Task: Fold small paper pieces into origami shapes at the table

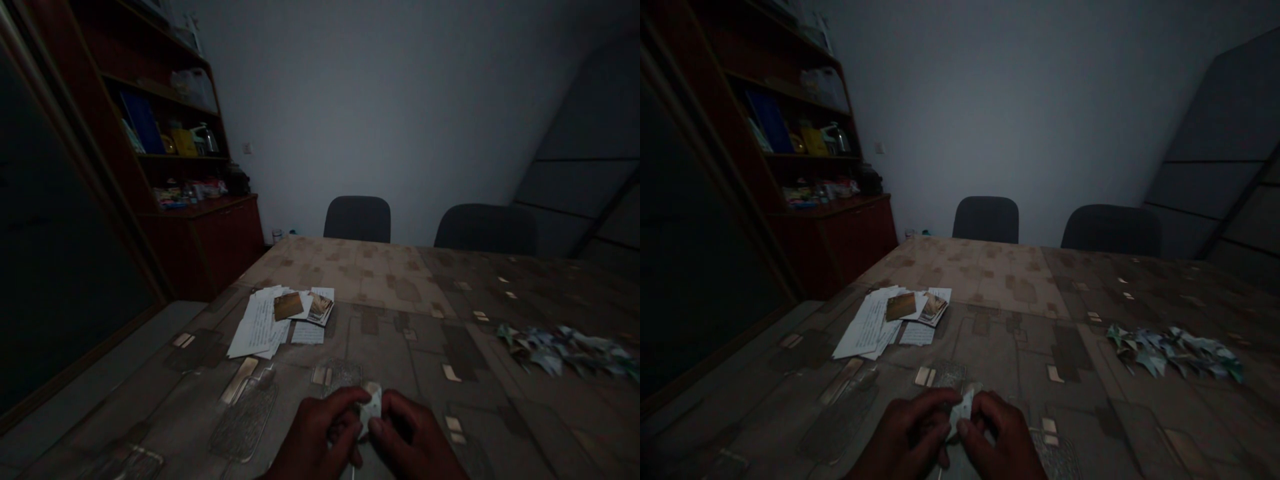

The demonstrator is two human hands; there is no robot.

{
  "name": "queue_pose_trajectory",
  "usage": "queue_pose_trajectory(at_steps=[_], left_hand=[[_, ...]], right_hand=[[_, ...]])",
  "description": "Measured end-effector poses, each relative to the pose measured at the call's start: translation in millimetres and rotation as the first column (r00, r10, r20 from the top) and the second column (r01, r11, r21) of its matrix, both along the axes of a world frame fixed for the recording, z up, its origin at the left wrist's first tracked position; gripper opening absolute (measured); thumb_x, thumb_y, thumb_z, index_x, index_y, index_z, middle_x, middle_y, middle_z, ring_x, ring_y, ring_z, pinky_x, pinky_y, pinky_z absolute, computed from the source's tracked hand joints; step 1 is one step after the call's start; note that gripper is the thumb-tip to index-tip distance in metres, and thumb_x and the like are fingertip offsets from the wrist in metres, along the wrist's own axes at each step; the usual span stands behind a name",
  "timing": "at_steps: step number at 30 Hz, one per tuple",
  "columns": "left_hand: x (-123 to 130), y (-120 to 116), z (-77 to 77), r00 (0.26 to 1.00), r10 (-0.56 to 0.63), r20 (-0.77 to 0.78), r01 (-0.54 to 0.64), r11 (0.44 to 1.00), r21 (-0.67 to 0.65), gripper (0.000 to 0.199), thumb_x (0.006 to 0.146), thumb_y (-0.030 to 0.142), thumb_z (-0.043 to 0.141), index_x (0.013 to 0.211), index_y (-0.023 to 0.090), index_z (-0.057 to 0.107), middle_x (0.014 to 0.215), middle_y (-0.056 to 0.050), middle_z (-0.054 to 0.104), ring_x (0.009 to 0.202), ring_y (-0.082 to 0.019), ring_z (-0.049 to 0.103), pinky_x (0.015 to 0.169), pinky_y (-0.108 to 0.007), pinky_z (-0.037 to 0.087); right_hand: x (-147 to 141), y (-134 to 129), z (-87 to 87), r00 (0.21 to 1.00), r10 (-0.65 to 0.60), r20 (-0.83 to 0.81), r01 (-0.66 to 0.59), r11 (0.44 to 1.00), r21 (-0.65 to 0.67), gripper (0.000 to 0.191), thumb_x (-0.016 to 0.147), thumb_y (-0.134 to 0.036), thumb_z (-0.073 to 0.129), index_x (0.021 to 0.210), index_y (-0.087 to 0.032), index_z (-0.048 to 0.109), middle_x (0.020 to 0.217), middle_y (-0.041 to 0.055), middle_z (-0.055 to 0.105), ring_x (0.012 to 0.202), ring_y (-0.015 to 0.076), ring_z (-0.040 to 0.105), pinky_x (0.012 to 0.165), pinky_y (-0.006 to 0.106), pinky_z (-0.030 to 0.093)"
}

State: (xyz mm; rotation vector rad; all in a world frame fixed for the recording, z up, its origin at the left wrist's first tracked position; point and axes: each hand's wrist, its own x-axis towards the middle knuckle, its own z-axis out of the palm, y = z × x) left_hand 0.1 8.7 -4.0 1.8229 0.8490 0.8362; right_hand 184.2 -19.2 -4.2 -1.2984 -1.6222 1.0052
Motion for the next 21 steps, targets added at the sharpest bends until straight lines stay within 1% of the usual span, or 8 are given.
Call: queue_pose_trajectory(at_steps=[3,5,9,11,13,17,21], left_hand=[[-0.2,-0.4,0.8,1.000,-0.003,-0.019,0.003,1.000,0.009,0.027,0.089,0.019,0.051,0.113,0.014,0.064,0.063,0.000,0.062,0.051,-0.016,0.069,0.053,-0.022,0.048],[-0.3,-0.7,-1.3,1.000,-0.010,-0.019,0.010,1.000,0.015,0.028,0.088,0.020,0.052,0.114,0.014,0.064,0.063,0.000,0.062,0.051,-0.016,0.069,0.053,-0.022,0.048],[-1.0,-0.2,-12.9,1.000,-0.011,0.013,0.010,1.000,0.022,0.030,0.090,0.021,0.053,0.118,0.016,0.063,0.067,0.000,0.064,0.051,-0.014,0.069,0.053,-0.021,0.049],[-1.5,0.6,-18.4,1.000,-0.005,0.012,0.005,0.999,0.051,0.031,0.090,0.021,0.055,0.120,0.017,0.063,0.069,0.000,0.065,0.050,-0.013,0.068,0.052,-0.020,0.049],[-1.9,1.4,-20.8,1.000,-0.014,0.013,0.013,0.996,0.089,0.034,0.089,0.018,0.055,0.122,0.017,0.062,0.069,0.000,0.066,0.050,-0.012,0.067,0.052,-0.018,0.048],[-1.8,2.1,-16.0,0.999,-0.030,0.020,0.027,0.991,0.128,0.042,0.082,0.010,0.057,0.123,0.018,0.062,0.071,-0.001,0.070,0.051,-0.011,0.066,0.051,-0.016,0.047],[-0.7,1.6,-9.4,0.999,0.009,-0.033,-0.004,0.989,0.150,0.049,0.071,0.005,0.066,0.119,0.017,0.066,0.075,-0.003,0.072,0.056,-0.011,0.063,0.054,-0.017,0.049]], right_hand=[[0.4,-0.1,0.2,1.000,0.000,0.030,-0.001,1.000,0.007,0.019,0.085,-0.033,0.054,0.072,-0.019,0.057,0.068,-0.0018,0.053,0.065,0.0165,0.051,0.061,0.026,0.040],[0.9,0.3,-1.0,0.999,0.002,0.048,-0.003,1.000,0.014,0.019,0.085,-0.033,0.053,0.071,-0.020,0.055,0.067,-0.0023,0.052,0.065,0.0162,0.050,0.060,0.025,0.039],[1.6,0.4,-4.1,0.997,0.005,0.070,-0.007,1.000,0.026,0.020,0.084,-0.035,0.052,0.070,-0.021,0.049,0.066,-0.0038,0.046,0.063,0.0156,0.047,0.058,0.025,0.036],[1.6,0.0,-4.7,0.997,0.006,0.080,-0.008,1.000,0.026,0.020,0.084,-0.035,0.050,0.070,-0.021,0.048,0.066,-0.0036,0.046,0.064,0.0158,0.046,0.059,0.025,0.036],[1.7,-0.7,-4.2,0.996,0.001,0.086,-0.004,1.000,0.027,0.020,0.085,-0.035,0.050,0.070,-0.021,0.047,0.067,-0.0035,0.045,0.065,0.0160,0.046,0.060,0.025,0.037],[1.7,-0.9,-2.2,0.995,-0.005,0.096,0.003,1.000,0.026,0.022,0.085,-0.035,0.050,0.069,-0.022,0.044,0.066,-0.0038,0.045,0.064,0.0159,0.046,0.060,0.025,0.036],[0.6,0.4,-1.6,0.996,0.002,0.093,-0.006,0.999,0.043,0.023,0.087,-0.036,0.050,0.068,-0.022,0.046,0.065,-0.0042,0.044,0.063,0.0155,0.045,0.058,0.024,0.035]])
